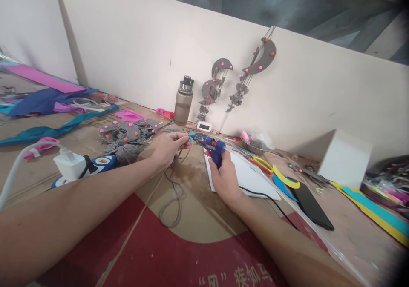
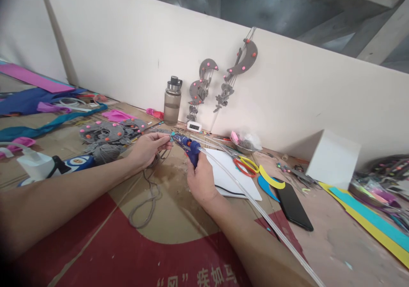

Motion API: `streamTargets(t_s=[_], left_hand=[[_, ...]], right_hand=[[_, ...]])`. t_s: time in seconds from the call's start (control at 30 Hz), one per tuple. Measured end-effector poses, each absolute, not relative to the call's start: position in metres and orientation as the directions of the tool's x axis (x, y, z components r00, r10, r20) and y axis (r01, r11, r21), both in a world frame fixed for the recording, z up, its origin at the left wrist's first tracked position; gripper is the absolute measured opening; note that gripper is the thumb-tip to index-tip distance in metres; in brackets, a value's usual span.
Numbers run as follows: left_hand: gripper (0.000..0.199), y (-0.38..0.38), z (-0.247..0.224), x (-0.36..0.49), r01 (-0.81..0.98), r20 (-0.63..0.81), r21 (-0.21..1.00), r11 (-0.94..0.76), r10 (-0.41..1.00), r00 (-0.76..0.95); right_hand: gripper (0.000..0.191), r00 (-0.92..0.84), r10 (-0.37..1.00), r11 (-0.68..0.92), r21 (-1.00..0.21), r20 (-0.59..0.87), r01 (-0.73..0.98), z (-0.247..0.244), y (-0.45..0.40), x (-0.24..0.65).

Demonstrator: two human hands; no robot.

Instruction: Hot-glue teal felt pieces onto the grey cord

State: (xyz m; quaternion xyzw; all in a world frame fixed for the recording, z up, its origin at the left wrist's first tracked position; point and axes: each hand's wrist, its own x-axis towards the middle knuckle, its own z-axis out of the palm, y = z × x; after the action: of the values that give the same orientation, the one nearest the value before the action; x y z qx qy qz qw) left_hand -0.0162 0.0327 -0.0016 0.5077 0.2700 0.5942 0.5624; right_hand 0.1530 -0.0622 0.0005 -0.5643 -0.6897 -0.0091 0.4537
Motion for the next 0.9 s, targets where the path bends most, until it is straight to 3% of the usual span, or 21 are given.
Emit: streamTargets(t_s=[0.9], left_hand=[[0.023,0.0295,0.0008,-0.0153,-0.387,0.292,0.896,-0.217,0.945,0.146]], right_hand=[[0.036,0.055,0.765,0.351,-0.487,0.641,0.799,-0.0015,-0.0632,0.153]])
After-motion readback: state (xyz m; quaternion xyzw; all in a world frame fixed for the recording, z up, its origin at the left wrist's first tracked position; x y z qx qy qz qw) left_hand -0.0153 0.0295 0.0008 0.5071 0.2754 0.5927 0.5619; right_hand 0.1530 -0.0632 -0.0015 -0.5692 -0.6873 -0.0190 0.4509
